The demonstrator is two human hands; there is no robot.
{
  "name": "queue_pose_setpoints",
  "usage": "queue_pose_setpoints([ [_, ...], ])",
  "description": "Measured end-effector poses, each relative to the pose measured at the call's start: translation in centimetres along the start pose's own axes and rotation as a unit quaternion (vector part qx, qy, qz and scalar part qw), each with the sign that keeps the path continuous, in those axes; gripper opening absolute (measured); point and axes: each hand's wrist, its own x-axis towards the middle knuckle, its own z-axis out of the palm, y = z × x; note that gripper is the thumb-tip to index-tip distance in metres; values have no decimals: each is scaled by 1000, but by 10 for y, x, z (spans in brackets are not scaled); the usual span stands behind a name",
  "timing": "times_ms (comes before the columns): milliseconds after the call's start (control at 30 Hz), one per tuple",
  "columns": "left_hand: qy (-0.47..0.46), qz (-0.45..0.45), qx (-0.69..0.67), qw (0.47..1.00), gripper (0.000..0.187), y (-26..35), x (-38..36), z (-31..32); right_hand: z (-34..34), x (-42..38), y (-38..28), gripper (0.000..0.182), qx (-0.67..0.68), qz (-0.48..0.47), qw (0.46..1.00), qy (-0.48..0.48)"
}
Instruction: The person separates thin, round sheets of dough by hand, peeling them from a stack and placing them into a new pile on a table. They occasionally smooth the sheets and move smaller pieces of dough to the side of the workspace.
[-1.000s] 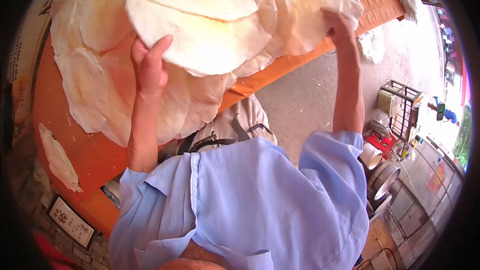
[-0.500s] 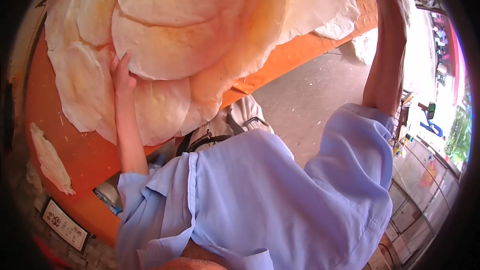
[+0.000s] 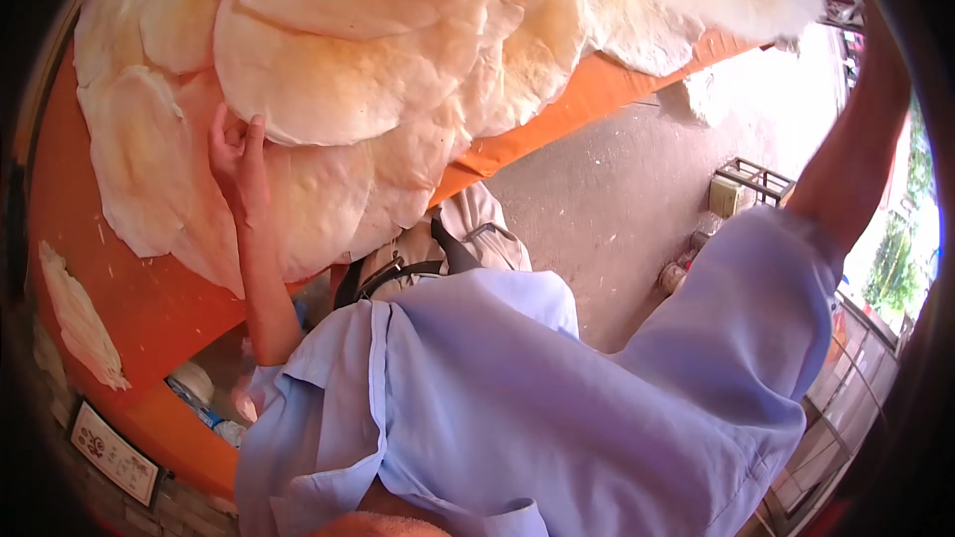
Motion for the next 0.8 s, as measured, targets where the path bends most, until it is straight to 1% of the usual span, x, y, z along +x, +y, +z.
queue_pose_setpoints([
  [100,47,61,99,992,55,8,-23,7,30,-2,-45,40,45,-16,999,-24],
  [200,-12,79,185,979,45,0,-47,0,62,0,-76,41,104,-29,993,-52],
  [233,-31,104,219,970,38,-3,-57,-2,72,-1,-84,41,127,-30,989,-62],
  [267,-49,139,238,960,39,-8,-65,-5,83,-1,-90,41,151,-30,985,-74],
  [333,-83,206,272,936,39,-19,-81,-13,105,-3,-93,41,194,-26,975,-101],
  [367,-78,201,281,935,43,-23,-87,-19,116,-4,-90,42,219,-18,968,-117],
  [433,-55,267,365,890,46,-28,-92,-32,146,-16,-65,42,262,8,952,-159],
  [467,-43,297,406,863,47,-32,-95,-40,166,-28,-41,42,285,28,939,-189],
  [500,-68,258,420,867,56,-39,-98,-49,187,-39,-7,42,309,50,922,-226],
  [567,-102,252,462,844,64,-54,-105,-61,233,-88,59,43,348,98,878,-315],
  [600,-119,246,487,830,67,-57,-108,-68,256,-128,103,48,318,142,871,-346],
  [633,-131,238,480,835,71,-56,-109,-71,259,-156,81,45,287,234,865,-340],
  [700,-156,217,468,842,78,-52,-110,-72,264,-213,34,41,234,420,823,-303],
  [733,-160,217,479,836,80,-49,-112,-73,274,-230,30,33,285,442,817,-237],
  [800,-171,226,494,822,83,-43,-111,-68,274,-238,15,34,312,466,802,-207],
])
